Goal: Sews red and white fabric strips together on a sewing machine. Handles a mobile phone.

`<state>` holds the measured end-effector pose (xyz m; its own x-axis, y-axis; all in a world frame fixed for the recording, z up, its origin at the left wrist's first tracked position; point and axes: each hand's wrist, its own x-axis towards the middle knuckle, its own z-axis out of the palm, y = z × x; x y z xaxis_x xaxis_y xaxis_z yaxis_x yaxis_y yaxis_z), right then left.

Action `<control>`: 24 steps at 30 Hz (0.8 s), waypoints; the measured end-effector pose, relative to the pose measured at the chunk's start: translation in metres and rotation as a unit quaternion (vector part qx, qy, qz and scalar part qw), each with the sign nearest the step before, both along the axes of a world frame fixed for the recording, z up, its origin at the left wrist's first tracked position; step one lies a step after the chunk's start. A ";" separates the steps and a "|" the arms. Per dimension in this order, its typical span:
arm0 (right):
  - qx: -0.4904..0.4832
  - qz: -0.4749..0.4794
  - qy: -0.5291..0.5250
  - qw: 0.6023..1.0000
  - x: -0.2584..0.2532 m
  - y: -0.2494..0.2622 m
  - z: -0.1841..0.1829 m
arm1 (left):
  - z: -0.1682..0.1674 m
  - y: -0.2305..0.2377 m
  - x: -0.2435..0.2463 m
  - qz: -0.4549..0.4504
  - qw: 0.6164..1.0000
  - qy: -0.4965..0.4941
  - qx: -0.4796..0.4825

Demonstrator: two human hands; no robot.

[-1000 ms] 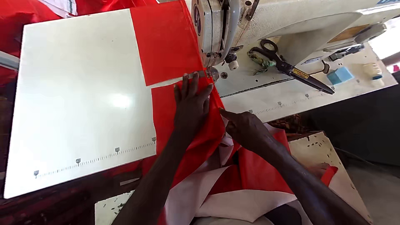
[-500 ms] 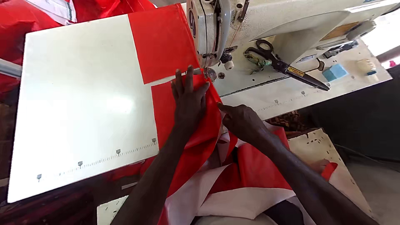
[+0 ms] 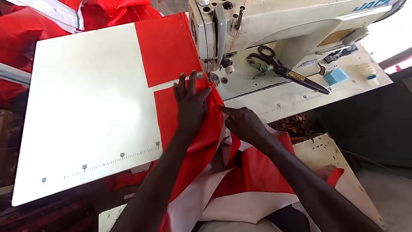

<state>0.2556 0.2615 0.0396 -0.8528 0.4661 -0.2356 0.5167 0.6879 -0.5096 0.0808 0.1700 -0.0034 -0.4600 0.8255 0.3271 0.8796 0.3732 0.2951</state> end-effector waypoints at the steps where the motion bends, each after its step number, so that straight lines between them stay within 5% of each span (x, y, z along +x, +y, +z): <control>1: -0.004 0.001 -0.002 1.000 -0.002 0.001 0.001 | 0.000 0.001 -0.001 0.002 1.000 0.003 -0.004; 9: 0.002 -0.018 0.013 1.000 -0.004 0.001 -0.003 | -0.002 0.005 -0.008 0.001 1.000 -0.008 0.008; 14: 0.054 -0.085 0.234 0.967 0.032 -0.032 -0.008 | 0.010 -0.039 -0.002 -0.024 0.996 -0.069 0.046; 16: -0.068 -0.093 0.282 0.952 0.050 -0.059 -0.001 | 0.019 -0.085 0.010 -0.002 0.991 -0.099 0.085; 19: -0.363 -0.042 0.152 0.918 0.066 -0.095 -0.004 | 0.010 -0.165 0.037 0.041 0.974 -0.122 0.189; 24: -0.484 -0.081 0.068 0.869 0.057 -0.119 -0.028 | -0.022 -0.246 0.070 0.120 0.948 -0.284 0.079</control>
